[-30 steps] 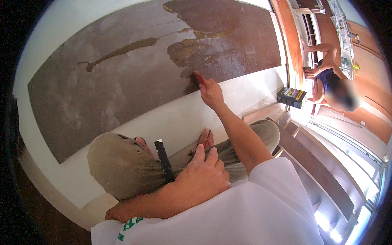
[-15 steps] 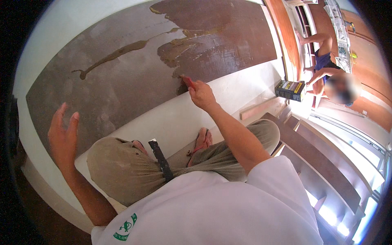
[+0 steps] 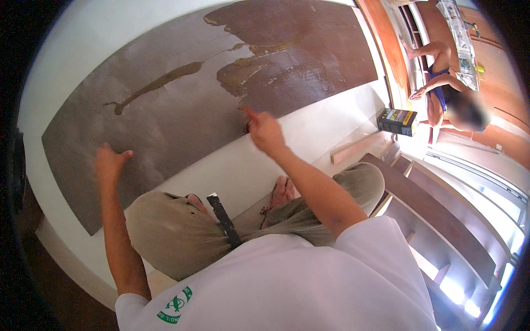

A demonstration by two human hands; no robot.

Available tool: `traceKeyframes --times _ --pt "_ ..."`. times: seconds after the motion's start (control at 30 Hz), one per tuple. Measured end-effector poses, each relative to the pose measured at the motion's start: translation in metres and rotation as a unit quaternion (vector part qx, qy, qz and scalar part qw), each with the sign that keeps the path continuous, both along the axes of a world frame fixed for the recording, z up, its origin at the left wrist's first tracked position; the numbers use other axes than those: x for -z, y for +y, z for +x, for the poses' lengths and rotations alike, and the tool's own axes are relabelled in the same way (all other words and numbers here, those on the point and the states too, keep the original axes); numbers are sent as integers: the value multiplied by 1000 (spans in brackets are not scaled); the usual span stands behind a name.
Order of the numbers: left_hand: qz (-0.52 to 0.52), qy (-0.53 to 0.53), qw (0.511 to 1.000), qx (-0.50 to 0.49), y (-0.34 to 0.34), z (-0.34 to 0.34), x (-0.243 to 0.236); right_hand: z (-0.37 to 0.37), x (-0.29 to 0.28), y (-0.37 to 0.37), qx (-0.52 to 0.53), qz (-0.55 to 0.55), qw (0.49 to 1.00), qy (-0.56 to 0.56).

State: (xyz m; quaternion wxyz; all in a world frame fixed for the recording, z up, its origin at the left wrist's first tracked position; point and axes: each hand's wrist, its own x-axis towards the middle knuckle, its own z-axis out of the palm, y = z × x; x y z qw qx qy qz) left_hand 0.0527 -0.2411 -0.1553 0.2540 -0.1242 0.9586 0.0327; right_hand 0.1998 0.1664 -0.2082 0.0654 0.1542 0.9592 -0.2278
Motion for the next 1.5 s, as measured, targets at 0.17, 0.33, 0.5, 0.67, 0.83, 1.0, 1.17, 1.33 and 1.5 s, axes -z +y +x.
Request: traceKeyframes --times 0.17,0.33,0.5,0.67,0.83,1.0,1.17,1.33,1.5 --pt "-23 -43 999 12 -12 -14 20 -33 13 77 130 192 973 -4" --pt "-16 -125 991 -39 -8 -16 6 -46 12 -46 40 97 994 -3" --pt "-57 -75 994 -62 -1 -12 17 -97 3 5 59 62 996 -28" --pt "-26 -48 999 0 10 -7 48 -142 18 147 177 243 954 5" --pt "-61 -62 995 -40 -6 2 42 -184 15 65 64 202 977 -27" --pt "-23 -41 994 -98 -5 5 38 -229 10 57 -3 81 996 -22" --pt "3 -51 995 -84 5 -2 42 -314 -3 76 -10 106 994 17" --pt "7 -58 993 -99 3 -1 42 -360 11 67 4 136 991 -10" --pt "20 -85 989 -119 7 0 26 -373 13 46 52 171 983 -43"
